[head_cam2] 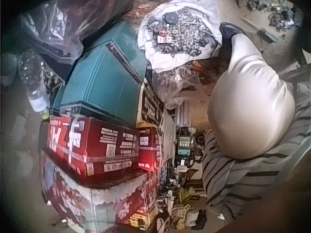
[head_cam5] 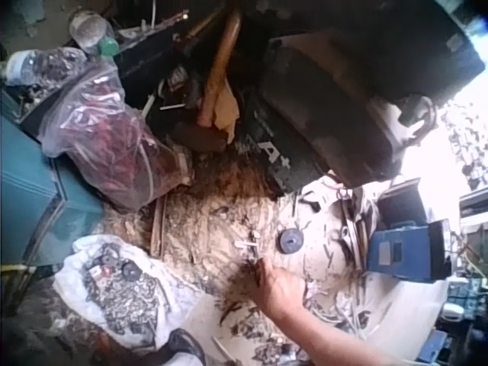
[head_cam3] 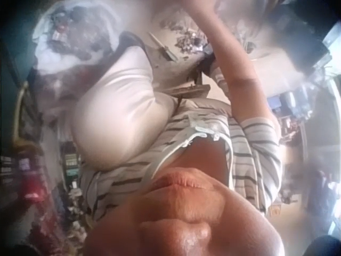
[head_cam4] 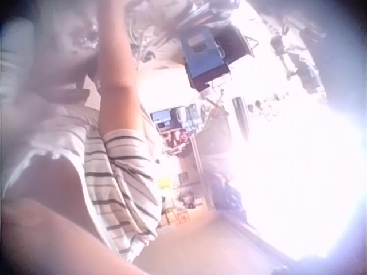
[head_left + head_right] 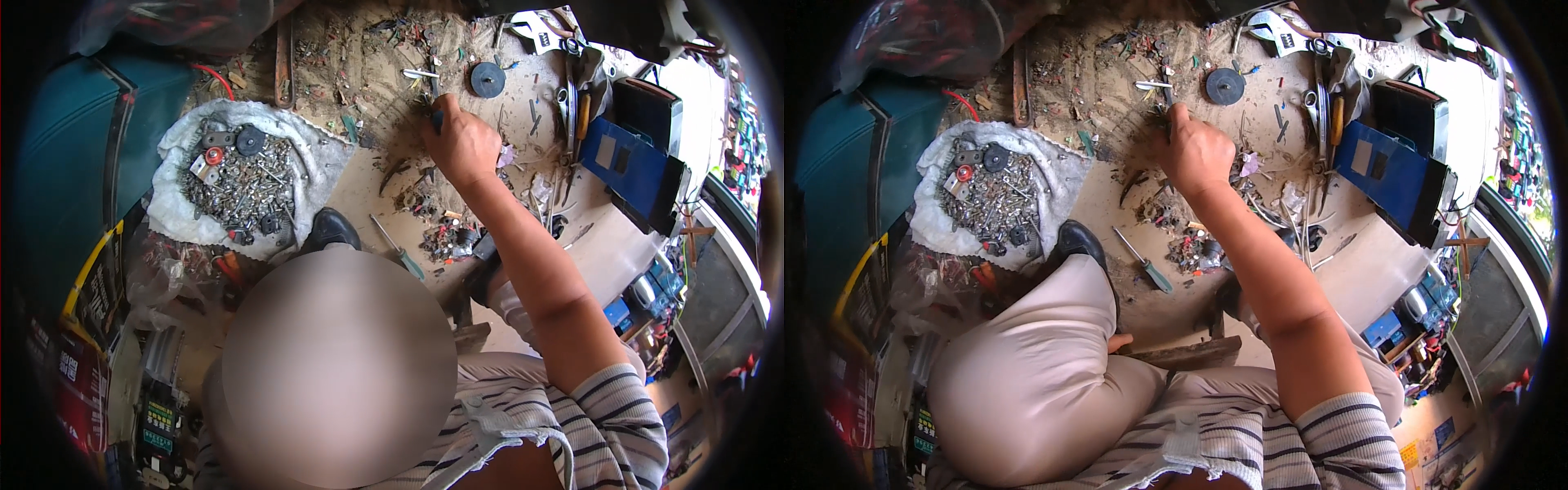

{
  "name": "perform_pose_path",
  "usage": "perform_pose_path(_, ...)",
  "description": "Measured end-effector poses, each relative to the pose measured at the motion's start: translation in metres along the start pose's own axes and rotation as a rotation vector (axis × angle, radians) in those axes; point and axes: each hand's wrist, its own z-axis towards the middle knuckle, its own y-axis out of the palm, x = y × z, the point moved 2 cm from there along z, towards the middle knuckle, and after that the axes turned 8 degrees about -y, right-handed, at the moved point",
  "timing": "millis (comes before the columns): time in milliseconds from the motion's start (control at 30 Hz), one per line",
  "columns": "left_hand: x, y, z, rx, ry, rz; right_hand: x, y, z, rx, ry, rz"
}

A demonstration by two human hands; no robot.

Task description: The person sorts through small electronic components and hardware on a floor workspace, picking up and rotating a circular gear-like part and a circuit board module.

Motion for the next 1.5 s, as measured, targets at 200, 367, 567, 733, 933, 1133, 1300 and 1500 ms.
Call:
perform_pose_path(200,-0.017,-0.033,-0.091,-0.066,-0.145,-0.063,0.002,0.003,0.002,0.011,0.023,-0.021)
perform_pose_path(367,-0.030,-0.052,-0.164,-0.119,-0.288,-0.112,-0.004,-0.008,0.001,-0.023,0.113,0.041)
perform_pose_path(567,-0.034,-0.057,-0.220,-0.253,-0.421,-0.160,-0.010,-0.017,-0.017,0.019,0.245,0.166)
perform_pose_path(733,-0.033,-0.036,-0.234,-0.408,-0.390,-0.228,-0.055,-0.022,-0.052,-0.042,0.043,0.376)
perform_pose_path(933,-0.032,0.006,-0.228,-0.399,-0.258,-0.188,-0.121,-0.059,-0.090,-0.065,-0.354,0.583)
perform_pose_path(1133,-0.069,-0.014,-0.167,-0.295,-0.261,-0.040,-0.051,-0.111,-0.118,-0.111,-0.260,0.461)
perform_pose_path(1300,-0.077,-0.051,-0.092,-0.335,-0.261,0.090,0.034,-0.183,-0.172,-0.107,-0.214,0.163)
perform_pose_path(1500,-0.011,-0.123,-0.016,-0.331,-0.126,0.121,0.075,-0.253,-0.248,-0.020,-0.201,-0.003)
